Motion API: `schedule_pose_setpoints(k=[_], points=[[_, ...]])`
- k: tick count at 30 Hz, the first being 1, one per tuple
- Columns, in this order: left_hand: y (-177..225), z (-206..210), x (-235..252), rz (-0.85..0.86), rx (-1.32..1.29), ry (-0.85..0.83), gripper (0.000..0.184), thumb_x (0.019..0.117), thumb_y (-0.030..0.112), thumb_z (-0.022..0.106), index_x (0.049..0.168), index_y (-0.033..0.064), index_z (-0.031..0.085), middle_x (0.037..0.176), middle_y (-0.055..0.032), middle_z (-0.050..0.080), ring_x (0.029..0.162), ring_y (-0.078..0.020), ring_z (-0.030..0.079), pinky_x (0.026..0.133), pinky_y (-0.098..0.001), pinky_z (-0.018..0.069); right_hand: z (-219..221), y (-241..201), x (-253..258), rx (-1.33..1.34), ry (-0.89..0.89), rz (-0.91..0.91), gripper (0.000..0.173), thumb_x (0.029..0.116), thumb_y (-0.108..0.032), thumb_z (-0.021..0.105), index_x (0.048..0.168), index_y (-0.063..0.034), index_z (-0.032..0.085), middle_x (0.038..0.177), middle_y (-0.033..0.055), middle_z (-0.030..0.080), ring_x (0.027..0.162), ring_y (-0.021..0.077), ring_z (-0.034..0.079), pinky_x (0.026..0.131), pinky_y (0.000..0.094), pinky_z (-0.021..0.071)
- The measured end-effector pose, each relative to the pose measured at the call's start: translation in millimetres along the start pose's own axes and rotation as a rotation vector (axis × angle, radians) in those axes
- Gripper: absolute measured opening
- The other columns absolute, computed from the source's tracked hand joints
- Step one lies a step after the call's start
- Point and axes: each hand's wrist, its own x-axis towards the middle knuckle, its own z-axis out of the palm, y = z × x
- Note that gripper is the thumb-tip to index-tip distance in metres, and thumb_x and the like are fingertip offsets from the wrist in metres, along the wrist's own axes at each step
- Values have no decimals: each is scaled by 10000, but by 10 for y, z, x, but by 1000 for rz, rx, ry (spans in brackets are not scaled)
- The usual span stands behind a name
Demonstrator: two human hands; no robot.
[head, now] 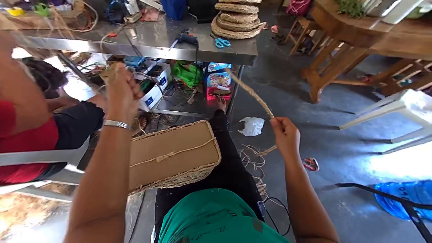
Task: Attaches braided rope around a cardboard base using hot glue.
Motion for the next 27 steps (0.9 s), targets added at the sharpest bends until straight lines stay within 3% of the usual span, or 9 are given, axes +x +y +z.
schedule_pose_setpoints(k=[3, 5, 8, 10, 12, 16, 20, 23, 27], points=[[-26, -200, -12, -16, 546, 104, 541, 1095, 505, 290, 1365, 101, 528, 1047, -80, 572, 820, -176, 561, 727, -402, 513, -104, 21, 33, 71, 80, 48, 294, 1082, -298, 533, 1201, -62, 663, 765, 86, 614, 592, 173, 537, 576, 382, 486], [-180, -423, -55, -72, 785, 114, 673, 1075, 578, 231, 1457, 74, 458, 1334, -210, 579, 1158, -355, 599, 949, -621, 483, -158, 45, 62, 104, 123, 43, 291, 1085, -295, 523, 1234, -86, 660, 759, 79, 604, 581, 173, 527, 557, 377, 476], [-1208, -1443, 686, 5, 1235, 28, 686, 1054, 578, 258, 1363, 20, 511, 1229, -324, 608, 1129, -522, 603, 869, -759, 464, -162, 49, 91, 203, 114, 86, 296, 1093, -308, 508, 1271, -121, 652, 787, 69, 611, 592, 163, 527, 554, 354, 472], [-1470, -1633, 921, -65, 1407, -142, 606, 980, 433, 542, 1438, 56, 420, 1223, -358, 586, 1108, -564, 591, 843, -771, 473, -108, 3, 122, 290, 97, 111, 292, 1089, -310, 517, 1277, -137, 658, 756, 51, 592, 568, 144, 504, 532, 326, 456], [-1108, -1143, 685, -86, 1420, -308, 777, 942, 371, 710, 1567, 104, 333, 1409, -411, 455, 1246, -634, 477, 939, -817, 389, -37, -91, 134, 364, 71, 115, 279, 1085, -303, 526, 1275, -149, 661, 739, 29, 574, 548, 118, 480, 514, 292, 437], [-148, 287, 3, 176, 1122, -557, 746, 1004, 586, 523, 1561, 102, 412, 1624, -258, 298, 1461, -519, 310, 1109, -762, 283, 138, -387, 96, 485, 2, 56, 271, 1084, -287, 526, 1283, -154, 653, 738, 4, 558, 521, 85, 443, 481, 244, 400], [225, 1350, -622, 76, 494, -748, 754, 1040, 579, 431, 1616, 116, 281, 1592, -111, 428, 1443, -230, 447, 1176, -484, 393, 338, -601, -85, 430, -18, -142, 253, 1068, -233, 552, 1272, -134, 665, 701, -12, 567, 530, 70, 472, 494, 240, 423], [271, 1747, -901, 14, -85, -706, 597, 1114, 397, 296, 1606, 78, 184, 1448, -114, 583, 1297, -224, 594, 1082, -418, 490, 469, -610, -266, 297, -21, -273, 257, 1061, -233, 568, 1234, -83, 683, 675, -29, 575, 529, 25, 481, 503, 207, 434], [442, 1693, -1077, 46, -415, -514, 436, 1133, 248, 231, 1401, 53, 515, 862, -44, 624, 831, -177, 664, 854, -372, 586, 509, -548, -528, 219, -68, -331, 290, 1063, -237, 570, 1183, -5, 695, 654, -21, 576, 508, 13, 470, 472, 193, 421]])
